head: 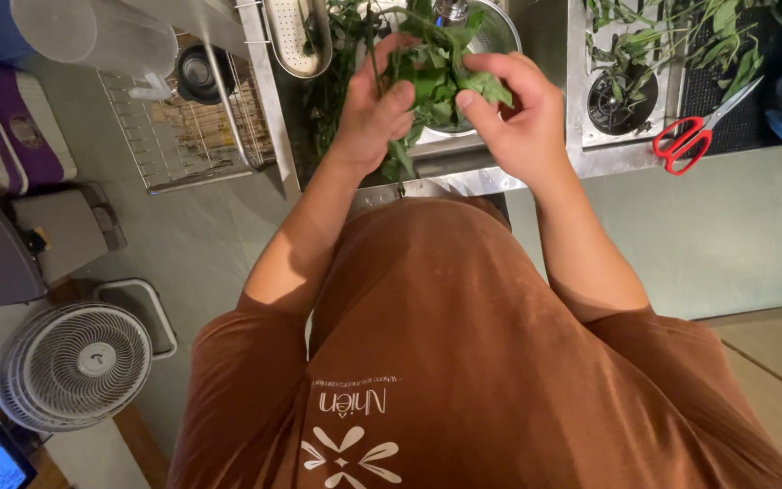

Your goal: The person stands at a kitchen sink and uses red scissors to trim green leafy vegetables. They pick up bunches of greens, cut the stems, and place the trimmed leaves into a metal colander in the sink. The person also gathers loose leaves from the sink area and adds them to the colander.

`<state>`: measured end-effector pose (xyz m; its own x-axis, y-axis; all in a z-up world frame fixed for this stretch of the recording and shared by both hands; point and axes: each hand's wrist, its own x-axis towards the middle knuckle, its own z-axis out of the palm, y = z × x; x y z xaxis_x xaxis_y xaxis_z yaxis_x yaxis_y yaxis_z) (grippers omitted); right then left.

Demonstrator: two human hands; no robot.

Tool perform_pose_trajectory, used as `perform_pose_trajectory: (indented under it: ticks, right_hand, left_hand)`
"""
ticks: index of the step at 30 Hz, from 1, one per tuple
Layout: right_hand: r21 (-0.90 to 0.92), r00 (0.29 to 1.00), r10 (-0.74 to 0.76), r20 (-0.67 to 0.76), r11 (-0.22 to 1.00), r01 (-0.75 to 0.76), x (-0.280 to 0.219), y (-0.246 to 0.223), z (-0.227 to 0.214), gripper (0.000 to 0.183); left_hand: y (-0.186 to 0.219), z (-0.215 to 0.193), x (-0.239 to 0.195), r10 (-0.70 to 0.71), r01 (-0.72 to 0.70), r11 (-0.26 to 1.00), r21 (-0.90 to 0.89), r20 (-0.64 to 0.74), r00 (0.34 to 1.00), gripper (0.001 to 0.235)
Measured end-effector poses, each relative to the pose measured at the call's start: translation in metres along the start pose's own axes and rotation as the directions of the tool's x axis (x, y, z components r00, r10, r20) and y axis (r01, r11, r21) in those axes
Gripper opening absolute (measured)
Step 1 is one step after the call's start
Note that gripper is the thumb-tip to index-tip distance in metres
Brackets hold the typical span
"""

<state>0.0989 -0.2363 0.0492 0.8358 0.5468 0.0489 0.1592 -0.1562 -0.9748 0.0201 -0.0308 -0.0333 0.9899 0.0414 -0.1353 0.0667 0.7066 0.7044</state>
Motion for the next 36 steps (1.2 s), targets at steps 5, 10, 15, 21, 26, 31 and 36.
perform_pose_trajectory:
  ticks: [5,10,15,21,26,31,36]
  right_hand:
    - [-0.402,0.947,-0.317,-0.06,0.876,0.267,-0.008,-0.007,0.001,0.021]
    - [-0.631,0.822,-0.568,-0.027,0.647,0.427,-0.014,-0.01,0.004,0.025]
    - [-0.586,0.831,-0.553,-0.054,0.692,0.423,-0.023,-0.006,0.008,0.026]
    - [-0.419,0.886,-0.447,-0.121,0.832,0.363,-0.031,-0.006,0.009,0.021]
    - [-0.273,0.939,-0.296,-0.176,0.931,0.242,-0.038,0.017,0.003,0.019]
    - [0.155,0.962,-0.062,-0.267,0.982,0.106,-0.026,0.028,-0.005,0.027]
    - [-0.19,0.958,-0.148,-0.247,0.976,0.102,-0.008,0.027,-0.002,0.027]
  left_hand:
    - [-0.005,0.031,0.016,0.219,-0.221,0.94,0.258,0.039,0.975,0.071]
    - [-0.026,0.029,0.021,0.075,-0.064,0.96,0.273,-0.031,0.997,0.048]
    - [-0.021,0.036,0.022,-0.123,0.132,0.987,0.094,-0.09,0.988,0.034]
    - [-0.024,0.031,0.027,-0.157,0.155,0.984,-0.084,-0.023,0.987,0.027]
    - [-0.033,0.012,0.034,-0.148,0.155,0.97,-0.185,0.052,0.988,0.022]
    - [-0.008,0.019,0.037,-0.085,0.079,0.983,0.167,0.026,0.996,0.021]
    - [0.011,0.039,0.044,0.044,-0.1,0.798,0.595,0.108,0.993,0.019]
